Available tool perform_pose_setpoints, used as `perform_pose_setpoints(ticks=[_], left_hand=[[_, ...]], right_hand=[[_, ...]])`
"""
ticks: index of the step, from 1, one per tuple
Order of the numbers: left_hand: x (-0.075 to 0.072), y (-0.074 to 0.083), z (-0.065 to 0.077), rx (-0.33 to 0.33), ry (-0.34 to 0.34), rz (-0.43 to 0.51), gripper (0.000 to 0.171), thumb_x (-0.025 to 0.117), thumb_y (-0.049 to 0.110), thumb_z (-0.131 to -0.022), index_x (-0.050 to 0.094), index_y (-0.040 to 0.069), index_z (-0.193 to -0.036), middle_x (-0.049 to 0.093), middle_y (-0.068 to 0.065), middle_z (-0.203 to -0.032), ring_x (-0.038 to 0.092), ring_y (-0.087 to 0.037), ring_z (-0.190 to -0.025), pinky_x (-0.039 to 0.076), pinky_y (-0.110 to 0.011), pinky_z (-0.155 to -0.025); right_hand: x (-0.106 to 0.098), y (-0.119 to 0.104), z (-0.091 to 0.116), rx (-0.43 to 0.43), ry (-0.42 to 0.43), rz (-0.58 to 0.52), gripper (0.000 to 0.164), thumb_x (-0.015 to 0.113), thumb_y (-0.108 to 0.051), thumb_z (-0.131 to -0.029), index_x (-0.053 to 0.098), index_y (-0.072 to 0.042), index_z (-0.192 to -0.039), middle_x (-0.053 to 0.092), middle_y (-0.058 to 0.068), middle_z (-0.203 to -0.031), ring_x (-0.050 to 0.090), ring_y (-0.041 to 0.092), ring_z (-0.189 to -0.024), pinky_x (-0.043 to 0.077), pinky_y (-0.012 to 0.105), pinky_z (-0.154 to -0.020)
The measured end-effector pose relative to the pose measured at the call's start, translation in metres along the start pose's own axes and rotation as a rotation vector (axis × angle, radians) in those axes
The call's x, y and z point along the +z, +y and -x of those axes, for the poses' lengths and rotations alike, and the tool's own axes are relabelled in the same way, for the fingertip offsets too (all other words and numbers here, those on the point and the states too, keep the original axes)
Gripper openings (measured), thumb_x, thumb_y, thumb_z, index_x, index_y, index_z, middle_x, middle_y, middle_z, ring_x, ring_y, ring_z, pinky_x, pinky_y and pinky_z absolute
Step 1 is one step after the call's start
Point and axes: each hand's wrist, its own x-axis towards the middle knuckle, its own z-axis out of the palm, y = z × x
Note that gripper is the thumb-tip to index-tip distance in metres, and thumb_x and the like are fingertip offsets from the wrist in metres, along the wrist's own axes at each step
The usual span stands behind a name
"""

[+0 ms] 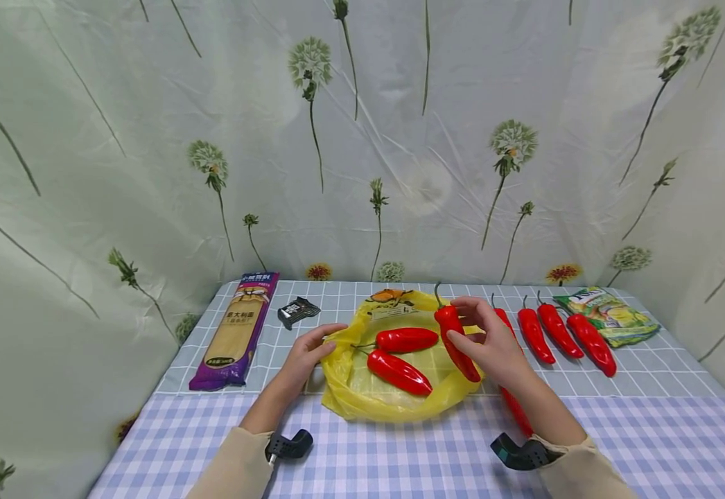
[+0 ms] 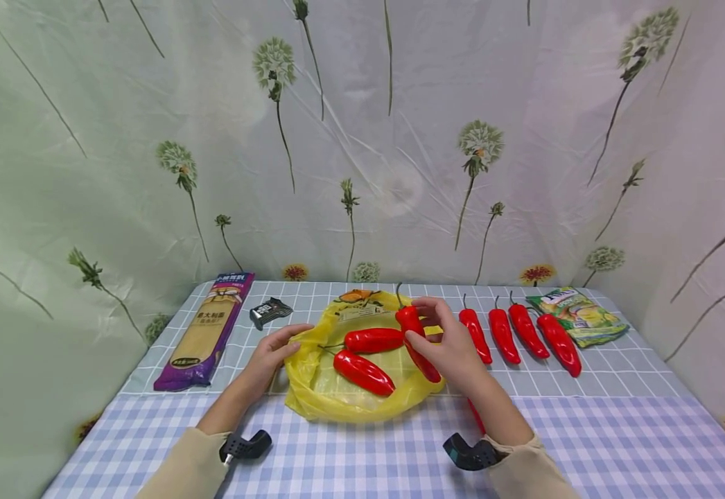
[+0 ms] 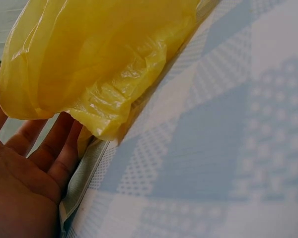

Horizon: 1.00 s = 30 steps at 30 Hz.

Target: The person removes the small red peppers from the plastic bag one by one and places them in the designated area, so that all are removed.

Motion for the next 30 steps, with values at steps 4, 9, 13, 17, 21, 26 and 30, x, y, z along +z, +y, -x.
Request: perform_pose_setpoints(ticks=[4,9,13,17,21,26,30], left_hand=[[-0.001,-0.001,0.0,0.013,-0.002,-0.004,0.043,0.053,0.02,-0.1,0.055,0.003,-0.14,0.053,-0.019,-0.146,0.06,-0.008,-0.115,0.048,-0.017,-0.096],[0.0,0.0,0.0,0.036,-0.011,-0.015,0.043,0.052,0.02,-0.101,0.054,0.002,-0.14,0.052,-0.022,-0.146,0.059,-0.01,-0.116,0.048,-0.017,-0.096],[0.0,0.001,0.0,0.024,-0.006,-0.011,0.043,0.052,0.02,-0.101,0.055,0.004,-0.14,0.052,-0.019,-0.147,0.059,-0.007,-0.115,0.048,-0.017,-0.096],[0.001,0.001,0.0,0.022,-0.004,-0.008,0.043,0.052,0.02,-0.101,0.055,0.005,-0.14,0.052,-0.019,-0.147,0.06,-0.01,-0.116,0.048,-0.018,-0.096],[0.002,0.0,0.0,0.014,-0.001,-0.01,0.042,0.052,0.02,-0.1,0.056,0.006,-0.14,0.053,-0.017,-0.146,0.059,-0.008,-0.115,0.048,-0.018,-0.096],[0.001,-0.001,-0.001,0.003,0.009,-0.019,0.042,0.052,0.019,-0.1,0.056,0.005,-0.139,0.054,-0.016,-0.146,0.058,-0.008,-0.118,0.047,-0.017,-0.097],[0.001,0.0,-0.001,0.004,0.011,-0.019,0.041,0.052,0.019,-0.1,0.056,0.005,-0.139,0.053,-0.017,-0.146,0.058,-0.011,-0.12,0.046,-0.017,-0.098]], right_hand=[[-0.01,0.007,0.006,0.026,0.019,0.027,0.06,0.075,-0.021,-0.088,0.044,-0.011,-0.139,0.058,0.014,-0.134,0.059,0.03,-0.117,0.055,0.021,-0.087],[-0.021,0.018,0.013,0.071,0.035,0.075,0.062,0.074,-0.023,-0.089,0.042,-0.01,-0.14,0.055,0.015,-0.137,0.056,0.032,-0.121,0.056,0.028,-0.091],[-0.03,0.025,0.016,0.103,0.037,0.095,0.065,0.074,-0.024,-0.089,0.04,-0.009,-0.142,0.052,0.016,-0.14,0.054,0.033,-0.124,0.057,0.034,-0.092],[-0.04,0.032,0.018,0.122,0.025,0.1,0.068,0.075,-0.024,-0.089,0.038,-0.008,-0.143,0.049,0.018,-0.143,0.053,0.037,-0.126,0.058,0.042,-0.091],[-0.048,0.038,0.02,0.117,0.015,0.096,0.069,0.074,-0.023,-0.089,0.035,-0.008,-0.144,0.048,0.02,-0.142,0.055,0.038,-0.121,0.061,0.039,-0.084],[-0.056,0.042,0.02,0.098,0.008,0.107,0.069,0.073,-0.022,-0.09,0.033,-0.011,-0.146,0.047,0.021,-0.143,0.056,0.038,-0.117,0.061,0.038,-0.081],[-0.062,0.047,0.019,0.084,-0.021,0.142,0.06,0.069,-0.021,-0.093,0.038,-0.012,-0.144,0.048,0.022,-0.143,0.055,0.041,-0.119,0.061,0.038,-0.08]])
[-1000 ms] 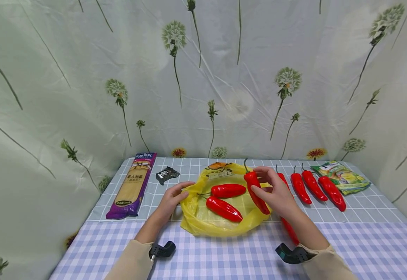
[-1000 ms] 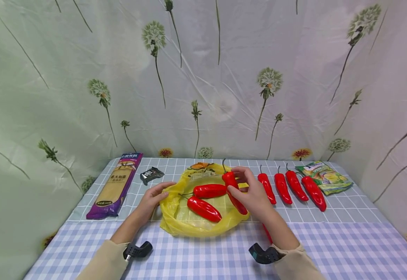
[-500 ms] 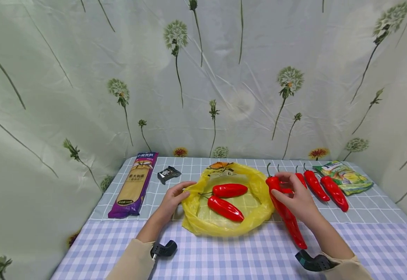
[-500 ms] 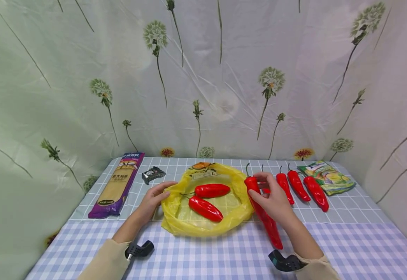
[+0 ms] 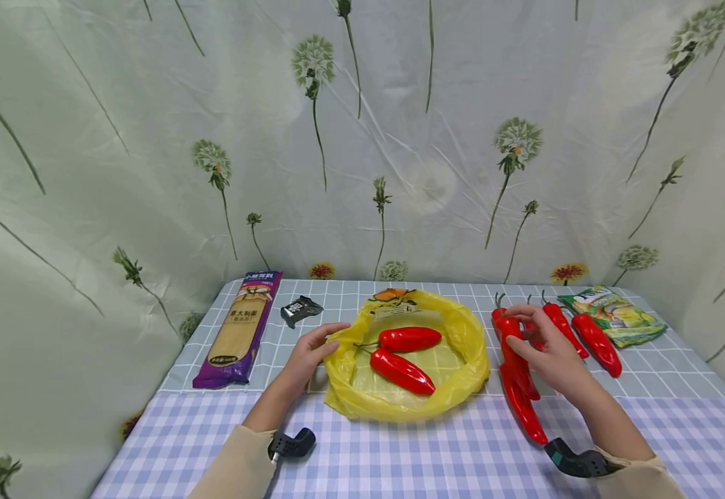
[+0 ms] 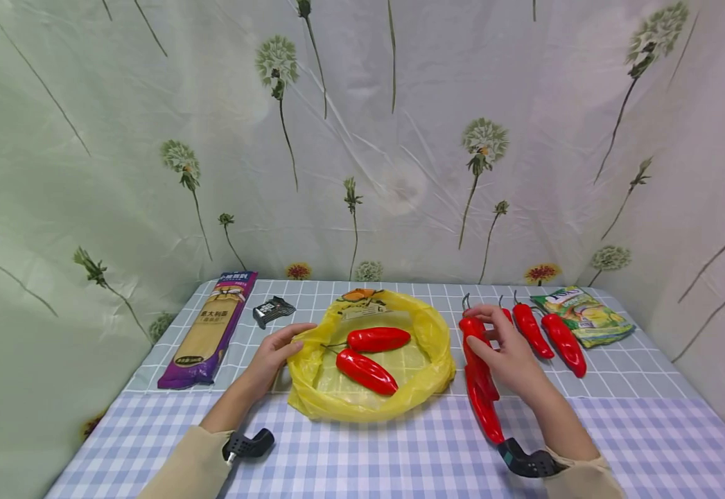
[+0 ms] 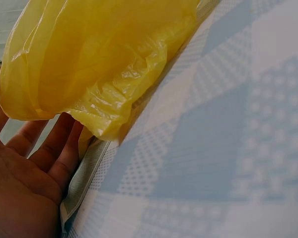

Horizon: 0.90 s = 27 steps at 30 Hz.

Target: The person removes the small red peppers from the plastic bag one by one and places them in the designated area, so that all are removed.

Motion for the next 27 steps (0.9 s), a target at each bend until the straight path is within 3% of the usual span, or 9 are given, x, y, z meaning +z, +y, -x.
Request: perform_pose_setpoints(ticks=[5,11,17,27], left_hand=[[-0.001,0.0,0.0,0.004,-0.008,-0.003,0.042,0.052,0.019,-0.101,0.056,0.005,-0.14,0.053,-0.017,-0.147,0.058,-0.011,-0.119,0.047,-0.017,-0.097],[0.0,0.001,0.001,0.013,-0.013,-0.007,0.042,0.052,0.02,-0.101,0.055,0.004,-0.14,0.052,-0.019,-0.147,0.058,-0.011,-0.119,0.047,-0.017,-0.097],[0.0,0.002,0.001,-0.016,-0.004,-0.002,0.041,0.052,0.02,-0.1,0.056,0.008,-0.14,0.053,-0.014,-0.147,0.057,-0.016,-0.122,0.047,-0.018,-0.098],[0.0,0.002,0.001,-0.01,-0.005,-0.025,0.041,0.051,0.02,-0.101,0.057,0.009,-0.14,0.054,-0.013,-0.147,0.055,-0.026,-0.128,0.046,-0.019,-0.1]], right_hand=[[-0.008,0.007,-0.001,-0.007,-0.032,0.06,0.048,0.065,-0.023,-0.096,0.049,-0.014,-0.14,0.052,0.021,-0.139,0.054,0.04,-0.119,0.061,0.032,-0.075],[-0.022,0.014,-0.001,0.006,-0.113,0.053,0.05,0.067,-0.025,-0.094,0.05,-0.012,-0.139,0.05,0.026,-0.141,0.054,0.049,-0.119,0.062,0.044,-0.075],[-0.034,0.021,0.001,0.047,-0.184,0.061,0.054,0.072,-0.026,-0.091,0.05,-0.01,-0.137,0.047,0.029,-0.141,0.05,0.054,-0.121,0.061,0.047,-0.075],[-0.046,0.033,0.002,0.075,-0.288,0.098,0.055,0.075,-0.027,-0.087,0.053,-0.008,-0.133,0.054,0.028,-0.133,0.055,0.045,-0.116,0.062,0.042,-0.075]])
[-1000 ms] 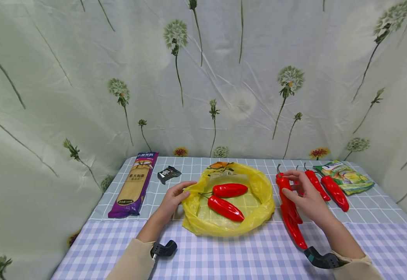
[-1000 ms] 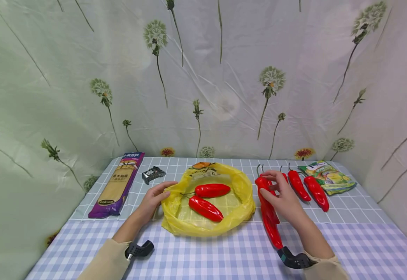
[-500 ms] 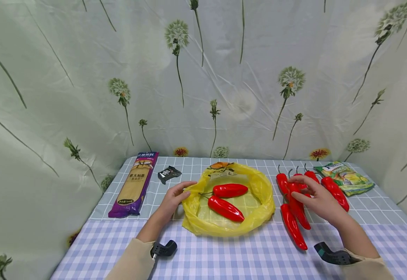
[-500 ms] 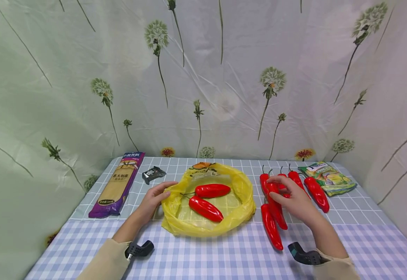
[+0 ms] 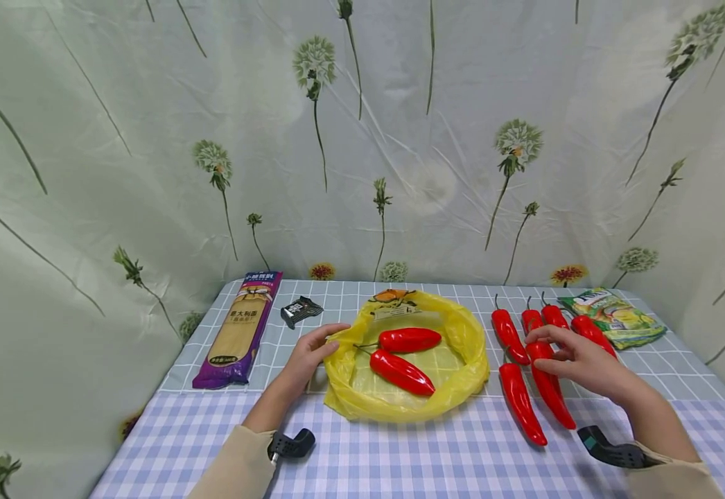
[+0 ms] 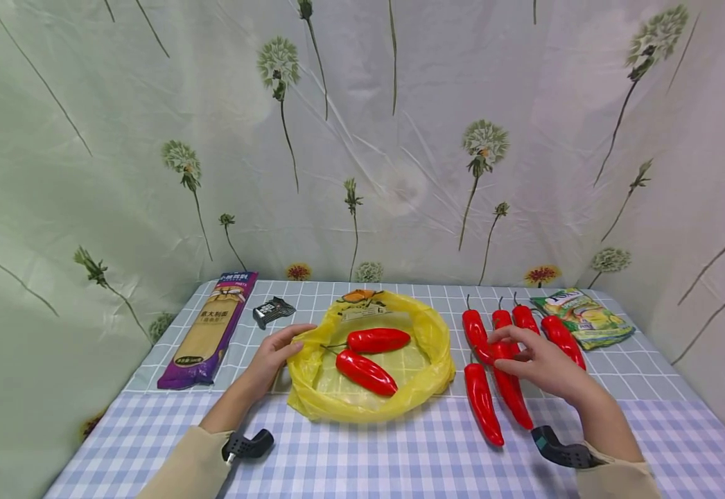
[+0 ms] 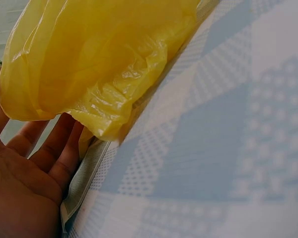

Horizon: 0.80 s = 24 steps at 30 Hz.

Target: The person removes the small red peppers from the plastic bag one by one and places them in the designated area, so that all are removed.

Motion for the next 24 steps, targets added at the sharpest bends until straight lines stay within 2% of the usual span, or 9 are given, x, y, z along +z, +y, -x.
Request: perform_pose_setpoints(ticks=[4,7,12,17,24], left_hand=[[0.0,0.001,0.0,-0.01,0.008,-0.003,0.041,0.051,0.02,-0.101,0.057,0.01,-0.139,0.054,-0.012,-0.147,0.055,-0.024,-0.128,0.046,-0.02,-0.1],[0.001,0.0,0.0,-0.016,0.007,-0.005,0.041,0.051,0.02,-0.101,0.057,0.01,-0.14,0.053,-0.012,-0.148,0.055,-0.024,-0.128,0.046,-0.02,-0.101],[0.0,-0.002,-0.001,-0.017,0.005,-0.01,0.042,0.051,0.02,-0.101,0.056,0.009,-0.14,0.052,-0.014,-0.148,0.055,-0.023,-0.128,0.045,-0.021,-0.102],[0.0,-0.003,-0.001,-0.012,0.002,-0.013,0.042,0.051,0.021,-0.101,0.056,0.008,-0.141,0.052,-0.014,-0.149,0.055,-0.023,-0.129,0.044,-0.02,-0.102],[0.0,-0.001,-0.001,-0.008,-0.007,0.007,0.042,0.052,0.022,-0.101,0.056,0.009,-0.141,0.052,-0.014,-0.149,0.054,-0.028,-0.129,0.045,-0.017,-0.099]], right_hand=[[-0.003,0.005,0.001,0.037,-0.025,0.007,0.055,0.077,-0.026,-0.086,0.053,-0.007,-0.131,0.056,0.026,-0.13,0.063,0.03,-0.104,0.062,0.036,-0.072],[-0.006,0.007,0.001,0.062,-0.072,-0.004,0.051,0.077,-0.025,-0.086,0.056,-0.006,-0.129,0.058,0.025,-0.128,0.063,0.021,-0.096,0.061,0.033,-0.07],[-0.007,0.009,0.001,0.089,-0.131,-0.017,0.045,0.075,-0.022,-0.087,0.059,-0.007,-0.126,0.061,0.022,-0.123,0.061,0.02,-0.095,0.061,0.034,-0.069],[-0.005,0.01,0.0,0.111,-0.124,0.012,0.043,0.075,-0.022,-0.087,0.062,-0.007,-0.126,0.063,0.015,-0.115,0.059,0.023,-0.098,0.061,0.036,-0.07],[-0.002,0.014,-0.003,0.155,-0.12,0.053,0.042,0.074,-0.025,-0.089,0.065,-0.006,-0.126,0.065,0.016,-0.115,0.062,0.02,-0.096,0.062,0.038,-0.071]])
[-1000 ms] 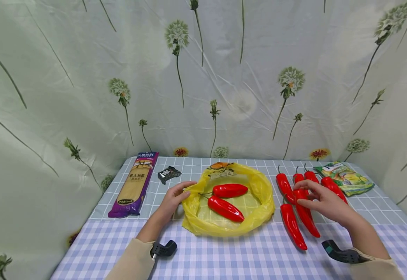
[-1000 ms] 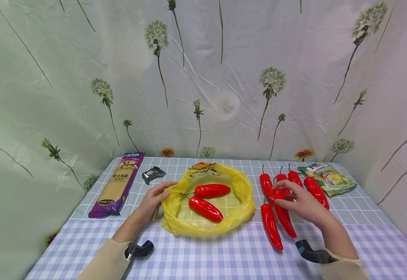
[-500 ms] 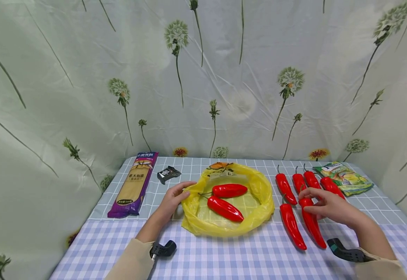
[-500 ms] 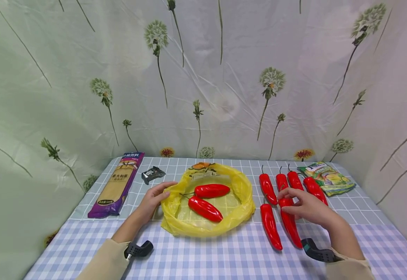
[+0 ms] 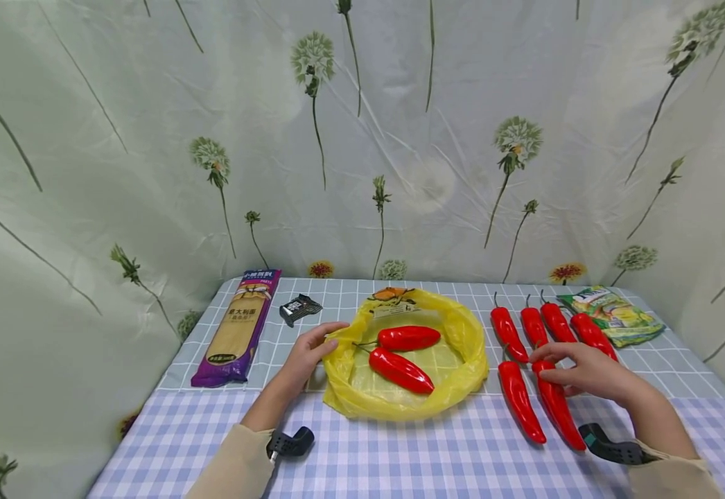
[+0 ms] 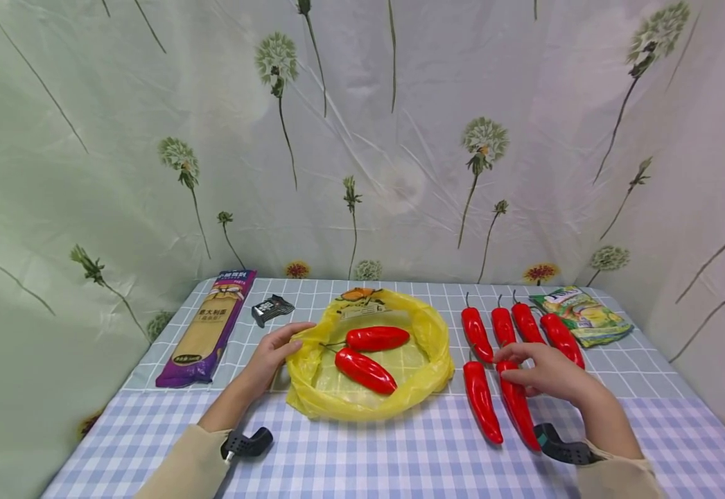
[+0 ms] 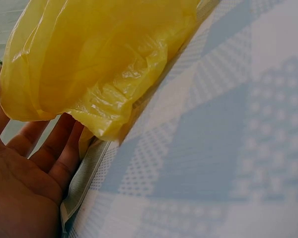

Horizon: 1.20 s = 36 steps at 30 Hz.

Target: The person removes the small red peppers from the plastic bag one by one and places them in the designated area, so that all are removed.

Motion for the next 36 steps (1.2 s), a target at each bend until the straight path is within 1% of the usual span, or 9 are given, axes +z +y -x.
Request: perform_pose_setpoints(ticks=[3,10,15,18,22,25,29,32,36], left_hand=[[0.0,0.0,0.0,0.001,-0.006,0.004,0.042,0.052,0.022,-0.101,0.055,0.009,-0.141,0.052,-0.014,-0.149,0.054,-0.03,-0.129,0.046,-0.018,-0.099],[0.0,-0.001,0.0,-0.011,0.004,-0.009,0.042,0.052,0.022,-0.101,0.056,0.008,-0.141,0.052,-0.014,-0.148,0.056,-0.021,-0.126,0.046,-0.018,-0.099],[0.0,-0.001,0.001,-0.01,0.01,-0.019,0.042,0.051,0.021,-0.101,0.056,0.007,-0.14,0.053,-0.015,-0.148,0.057,-0.017,-0.123,0.046,-0.018,-0.099],[0.0,-0.001,0.0,-0.014,0.014,-0.015,0.041,0.052,0.021,-0.101,0.056,0.008,-0.14,0.053,-0.015,-0.148,0.058,-0.016,-0.122,0.046,-0.017,-0.098],[0.0,0.0,0.0,-0.015,0.007,-0.002,0.041,0.052,0.02,-0.101,0.056,0.008,-0.14,0.054,-0.014,-0.147,0.058,-0.016,-0.121,0.047,-0.017,-0.097],[0.0,0.0,0.0,-0.015,0.0,0.001,0.04,0.051,0.02,-0.101,0.056,0.009,-0.14,0.053,-0.013,-0.148,0.057,-0.017,-0.121,0.047,-0.017,-0.097],[0.0,0.0,0.0,-0.012,-0.004,0.005,0.041,0.051,0.021,-0.101,0.056,0.009,-0.14,0.052,-0.013,-0.148,0.057,-0.022,-0.124,0.047,-0.017,-0.097],[0.0,0.0,0.0,-0.012,0.003,0.008,0.041,0.052,0.021,-0.101,0.056,0.009,-0.14,0.053,-0.013,-0.147,0.056,-0.022,-0.125,0.047,-0.017,-0.097],[0.0,0.0,0.001,-0.01,0.007,0.006,0.04,0.051,0.019,-0.101,0.057,0.008,-0.14,0.054,-0.013,-0.147,0.057,-0.018,-0.122,0.048,-0.017,-0.097]], right_hand=[[0.0,0.0,-0.001,0.006,-0.001,0.008,0.043,0.074,-0.026,-0.089,0.065,-0.006,-0.126,0.066,0.016,-0.115,0.063,0.018,-0.093,0.062,0.039,-0.07],[0.0,0.002,-0.001,0.003,-0.002,0.012,0.048,0.075,-0.027,-0.088,0.063,-0.005,-0.129,0.067,0.019,-0.114,0.066,0.017,-0.087,0.062,0.039,-0.069],[-0.001,0.001,0.0,-0.016,0.007,0.04,0.046,0.075,-0.026,-0.088,0.065,-0.006,-0.128,0.068,0.018,-0.113,0.064,0.018,-0.093,0.061,0.039,-0.069],[-0.003,0.0,0.002,-0.025,0.019,0.063,0.045,0.075,-0.027,-0.087,0.066,-0.007,-0.127,0.069,0.016,-0.113,0.063,0.018,-0.094,0.061,0.038,-0.07],[-0.005,-0.003,0.003,-0.041,0.046,0.108,0.045,0.075,-0.028,-0.087,0.067,-0.008,-0.126,0.07,0.016,-0.111,0.064,0.019,-0.093,0.061,0.038,-0.069],[-0.005,-0.004,0.004,-0.067,0.082,0.157,0.044,0.075,-0.028,-0.086,0.067,-0.008,-0.124,0.071,0.016,-0.11,0.064,0.024,-0.096,0.061,0.038,-0.07],[-0.004,-0.008,0.005,-0.109,0.13,0.18,0.044,0.076,-0.027,-0.086,0.067,-0.007,-0.124,0.071,0.017,-0.111,0.065,0.031,-0.101,0.061,0.039,-0.07],[-0.003,-0.013,0.005,-0.139,0.158,0.174,0.043,0.075,-0.028,-0.087,0.067,-0.007,-0.123,0.071,0.016,-0.111,0.065,0.028,-0.099,0.061,0.036,-0.069],[0.0,-0.024,0.004,-0.168,0.189,0.161,0.041,0.074,-0.026,-0.087,0.067,-0.007,-0.123,0.071,0.014,-0.11,0.065,0.024,-0.096,0.061,0.033,-0.068]])
